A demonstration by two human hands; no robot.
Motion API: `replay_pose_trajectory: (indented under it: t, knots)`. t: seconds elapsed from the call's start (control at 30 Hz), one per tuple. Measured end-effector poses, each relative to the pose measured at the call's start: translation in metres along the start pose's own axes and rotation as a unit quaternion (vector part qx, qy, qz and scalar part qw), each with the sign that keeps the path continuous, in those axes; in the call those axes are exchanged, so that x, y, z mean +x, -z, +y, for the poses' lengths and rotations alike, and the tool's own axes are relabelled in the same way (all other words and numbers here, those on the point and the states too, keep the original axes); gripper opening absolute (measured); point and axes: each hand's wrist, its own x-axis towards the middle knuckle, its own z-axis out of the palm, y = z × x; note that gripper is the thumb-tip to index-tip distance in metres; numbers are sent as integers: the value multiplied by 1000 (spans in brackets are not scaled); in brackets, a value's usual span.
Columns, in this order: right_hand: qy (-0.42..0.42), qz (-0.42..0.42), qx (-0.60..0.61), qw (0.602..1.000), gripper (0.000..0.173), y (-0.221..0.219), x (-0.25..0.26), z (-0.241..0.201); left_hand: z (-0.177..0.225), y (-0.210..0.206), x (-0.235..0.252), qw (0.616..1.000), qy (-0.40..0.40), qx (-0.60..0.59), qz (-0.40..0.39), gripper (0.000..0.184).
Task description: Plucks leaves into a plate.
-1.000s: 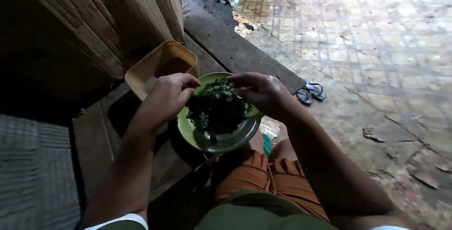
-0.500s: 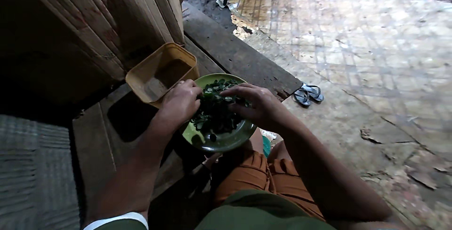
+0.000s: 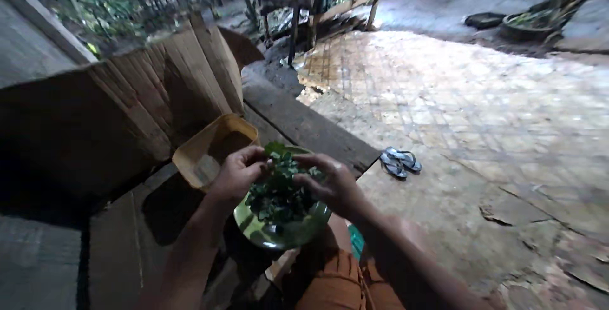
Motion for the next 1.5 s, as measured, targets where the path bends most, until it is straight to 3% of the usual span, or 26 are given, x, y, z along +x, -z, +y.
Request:
replay_pose_trajectory:
  t: [0.1,0.27,0.37,0.5,0.6,0.67,0.8,0.97,1.07,1.23,1.5]
  knots:
    - [-27,-29,27,999,46,-5,1,-8,5,-6,-5,998,18,-55,1,12]
    - [-38,-8,90,995,23,-5,-1,-12,6,-13,-7,992,42,-116,-4,12]
    - [-46,8,74,996,19,1,-4,-6,3,-13,-7,993,53,-103,-20,12]
    - [-56,23,35,998,20,9,-8,1,-6,-6,-7,995,-1,70,-65,18]
    - [-82,31,27,996,21,15,-7,3,-10,1,-7,962,-62,261,-56,32]
    - [-80,43,31,995,21,15,-7,7,-12,2,-8,949,-94,298,-36,34]
    - [-114,45,96,988,15,11,-9,6,-18,0,-7,959,-159,233,19,33]
    - [-129,28,133,982,9,6,-9,6,-16,-4,-7,993,-83,44,-65,47]
    - [-125,0,122,985,10,3,-8,8,-20,-11,-5,991,-88,30,-100,55]
    - [-114,-23,99,988,13,-1,-8,5,-35,-23,-2,989,-131,62,-39,10]
    - [-145,5,173,974,23,2,-11,7,-29,-22,1,995,-36,-96,14,9]
